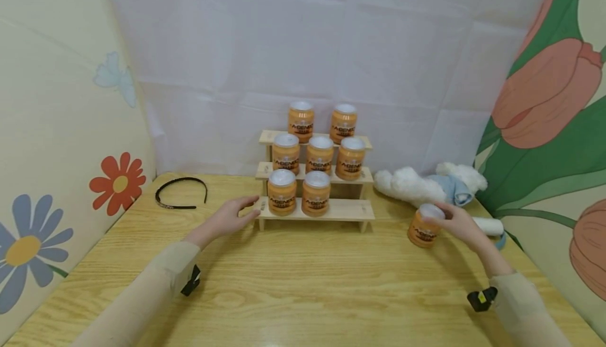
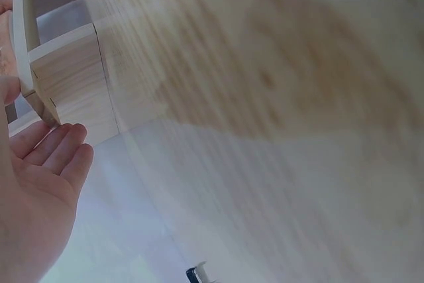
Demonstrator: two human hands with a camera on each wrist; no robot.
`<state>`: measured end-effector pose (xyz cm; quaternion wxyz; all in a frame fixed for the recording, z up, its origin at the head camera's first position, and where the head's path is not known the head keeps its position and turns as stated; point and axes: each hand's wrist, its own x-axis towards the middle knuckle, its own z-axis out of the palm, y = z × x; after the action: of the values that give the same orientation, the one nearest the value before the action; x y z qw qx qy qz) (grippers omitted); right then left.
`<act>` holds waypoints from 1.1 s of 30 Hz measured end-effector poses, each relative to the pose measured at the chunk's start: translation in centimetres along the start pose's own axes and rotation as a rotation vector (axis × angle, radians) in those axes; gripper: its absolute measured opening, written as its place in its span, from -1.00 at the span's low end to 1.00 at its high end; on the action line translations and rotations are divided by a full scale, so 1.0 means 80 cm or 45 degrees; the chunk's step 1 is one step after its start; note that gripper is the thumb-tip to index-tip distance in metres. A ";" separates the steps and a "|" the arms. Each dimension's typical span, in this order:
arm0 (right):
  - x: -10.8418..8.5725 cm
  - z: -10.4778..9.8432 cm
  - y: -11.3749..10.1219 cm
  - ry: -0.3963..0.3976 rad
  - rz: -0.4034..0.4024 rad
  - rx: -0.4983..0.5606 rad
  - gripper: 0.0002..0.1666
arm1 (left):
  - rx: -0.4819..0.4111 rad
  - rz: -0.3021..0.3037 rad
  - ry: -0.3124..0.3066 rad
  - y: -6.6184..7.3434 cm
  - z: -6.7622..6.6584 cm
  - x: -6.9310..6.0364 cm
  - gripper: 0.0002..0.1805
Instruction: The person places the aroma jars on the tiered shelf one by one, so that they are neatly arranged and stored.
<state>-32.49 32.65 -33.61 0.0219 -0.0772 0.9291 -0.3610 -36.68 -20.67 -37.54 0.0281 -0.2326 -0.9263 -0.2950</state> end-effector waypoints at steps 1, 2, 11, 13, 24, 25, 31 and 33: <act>0.000 0.000 0.001 0.000 0.002 0.002 -0.06 | 0.008 0.007 0.000 0.000 0.000 0.000 -0.37; 0.000 0.000 0.001 0.001 0.005 0.006 -0.05 | 0.014 0.008 0.002 0.001 0.000 0.000 -0.37; 0.001 0.008 0.000 0.030 0.023 0.010 -0.09 | 0.044 0.030 0.022 0.000 0.001 -0.002 -0.37; 0.002 0.011 -0.001 0.041 0.028 0.010 -0.12 | 0.047 0.030 0.020 0.000 0.001 -0.002 -0.37; 0.004 0.019 -0.004 0.066 0.029 0.016 -0.07 | 0.024 0.018 0.010 0.001 -0.002 0.000 -0.38; 0.004 0.019 -0.005 0.075 0.028 0.012 -0.08 | 0.021 0.017 0.013 0.001 -0.002 0.000 -0.38; 0.003 0.023 -0.007 0.119 0.026 0.003 -0.21 | 0.037 0.031 0.022 -0.002 -0.001 0.002 -0.37; 0.002 0.024 -0.009 0.126 0.020 0.004 -0.26 | 0.044 0.032 0.020 -0.001 -0.001 0.002 -0.37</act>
<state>-32.39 30.86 -34.53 -0.0212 -0.0518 0.9291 -0.3656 -36.86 -20.73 -37.48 0.0432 -0.2415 -0.9281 -0.2802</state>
